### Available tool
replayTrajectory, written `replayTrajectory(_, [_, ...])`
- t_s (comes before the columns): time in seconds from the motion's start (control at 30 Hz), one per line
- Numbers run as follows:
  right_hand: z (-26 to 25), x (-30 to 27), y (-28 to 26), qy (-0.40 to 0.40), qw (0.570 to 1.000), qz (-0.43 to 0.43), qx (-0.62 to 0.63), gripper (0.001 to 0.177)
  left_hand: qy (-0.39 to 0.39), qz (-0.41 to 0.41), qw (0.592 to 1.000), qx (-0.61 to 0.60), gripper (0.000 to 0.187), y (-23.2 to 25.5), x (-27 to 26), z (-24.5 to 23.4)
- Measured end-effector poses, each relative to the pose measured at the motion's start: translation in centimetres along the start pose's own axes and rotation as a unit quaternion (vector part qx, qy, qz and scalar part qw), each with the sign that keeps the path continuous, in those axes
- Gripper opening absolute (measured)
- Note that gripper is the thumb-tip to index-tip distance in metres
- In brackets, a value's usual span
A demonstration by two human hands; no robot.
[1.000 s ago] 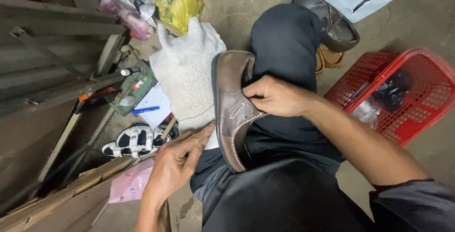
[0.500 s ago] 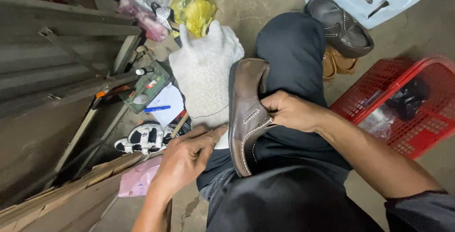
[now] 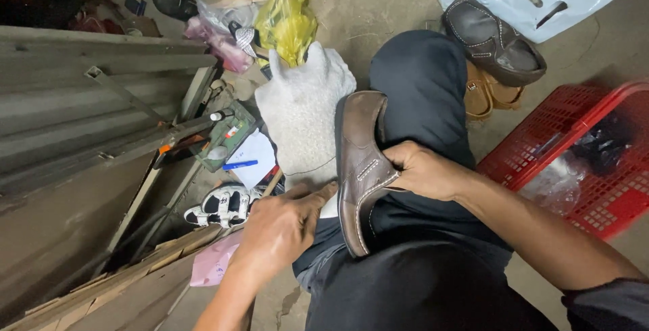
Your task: The person sits and sews the sole of a brown leather shoe using a needle and thread. They repeatedly push the needle through the shoe's edge and pull the thread tight to secure the stitching.
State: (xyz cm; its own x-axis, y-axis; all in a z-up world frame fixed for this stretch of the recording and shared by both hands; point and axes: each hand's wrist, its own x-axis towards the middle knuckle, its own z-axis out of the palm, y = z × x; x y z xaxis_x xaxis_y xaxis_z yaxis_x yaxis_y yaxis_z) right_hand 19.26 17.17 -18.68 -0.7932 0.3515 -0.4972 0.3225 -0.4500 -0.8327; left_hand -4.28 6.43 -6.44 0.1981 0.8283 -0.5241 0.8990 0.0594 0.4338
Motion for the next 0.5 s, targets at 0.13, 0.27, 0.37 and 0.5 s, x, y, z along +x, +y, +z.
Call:
replayTrajectory(0.13, [-0.1, 0.3, 0.7, -0.009, 1.000, -0.026, 0.001, 0.007, 0.025, 0.007, 0.999, -0.033, 0.044, -0.3, 0.4, -0.3])
replayTrajectory(0.27, [-0.4, 0.3, -0.1, 0.003, 1.000, 0.018, -0.024, 0.005, -0.015, -0.021, 0.998, -0.049, 0.034, 0.3, 0.9, -1.0])
replayTrajectory(0.37, [-0.4, 0.4, 0.3, 0.002, 1.000, 0.010, -0.028, 0.005, 0.001, 0.023, 1.000, 0.004, 0.038, 0.0, 0.9, -0.2])
replayTrajectory(0.5, [-0.7, 0.9, 2.7, 0.012, 0.998, -0.055, 0.018, 0.013, 0.041, 0.039, 0.998, 0.031, 0.031, 0.9, 1.3, -1.1])
